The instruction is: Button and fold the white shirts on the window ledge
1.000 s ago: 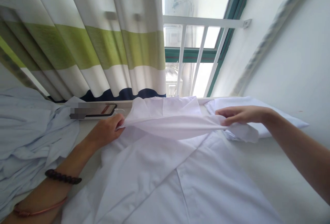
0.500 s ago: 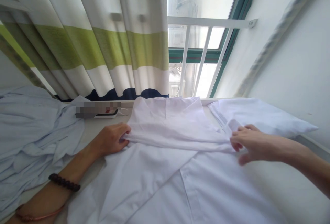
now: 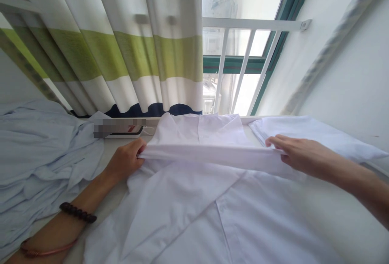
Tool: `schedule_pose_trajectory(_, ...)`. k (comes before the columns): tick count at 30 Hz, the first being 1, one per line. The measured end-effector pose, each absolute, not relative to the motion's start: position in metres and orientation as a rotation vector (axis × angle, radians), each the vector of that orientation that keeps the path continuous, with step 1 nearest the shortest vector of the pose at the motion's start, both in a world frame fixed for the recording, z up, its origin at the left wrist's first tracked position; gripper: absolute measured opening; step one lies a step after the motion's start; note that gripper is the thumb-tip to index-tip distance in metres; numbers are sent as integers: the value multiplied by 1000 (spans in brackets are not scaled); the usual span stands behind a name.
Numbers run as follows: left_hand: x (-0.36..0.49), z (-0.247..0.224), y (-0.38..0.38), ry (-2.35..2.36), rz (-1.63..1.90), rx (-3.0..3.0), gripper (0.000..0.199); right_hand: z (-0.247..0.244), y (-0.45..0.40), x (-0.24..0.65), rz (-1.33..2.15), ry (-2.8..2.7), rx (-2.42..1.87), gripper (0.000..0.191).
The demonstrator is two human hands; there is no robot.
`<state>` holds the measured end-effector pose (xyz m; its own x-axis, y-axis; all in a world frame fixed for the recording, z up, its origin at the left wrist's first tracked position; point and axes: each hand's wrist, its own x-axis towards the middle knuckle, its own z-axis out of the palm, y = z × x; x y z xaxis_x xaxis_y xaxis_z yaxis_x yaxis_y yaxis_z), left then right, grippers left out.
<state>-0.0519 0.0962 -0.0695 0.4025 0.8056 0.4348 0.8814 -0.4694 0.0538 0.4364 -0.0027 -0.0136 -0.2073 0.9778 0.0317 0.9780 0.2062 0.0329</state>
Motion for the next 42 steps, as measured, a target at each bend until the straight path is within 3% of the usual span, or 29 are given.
schedule_pose_trajectory(4, -56, -67, 91, -1563, -703, -2591, 11, 11, -14, 443, 459, -2487, -2067, 27)
schedule_pose_trajectory(9, -62, -73, 92, -1612, -630, -2766, 29, 25, 5, 397, 918, -2558, -2033, 61)
schedule_pose_trajectory(12, -66, -77, 95, -1606, -667, -2752, 22, 28, 41, 348, 1131, -2711, -1809, 67)
schedule_pose_trajectory(16, -68, -79, 96, -1529, -694, -2712, 7, 15, 104, 268, 888, -2661, -1648, 71)
schedule_pose_trajectory(19, -66, -78, 94, -1515, -705, -2724, 7, 1, 150, 212, 576, -2433, -1596, 72)
schedule_pose_trajectory(22, -67, -78, 92, -1529, -749, -2735, 3, -5, 188, 170, 475, -2164, -1626, 67)
schedule_pose_trajectory(29, -72, -82, 96, -1684, -857, -2799, 14, -21, 239, 126, 705, -1978, -1727, 50)
schedule_pose_trajectory(35, -78, -87, 93, -1365, -902, -2871, 22, -24, 254, 124, 932, -1821, -1672, 21)
schedule_pose_trajectory(42, -82, -87, 94, -1588, -911, -2833, 19, -33, 262, 131, 1120, -1572, -1439, 19)
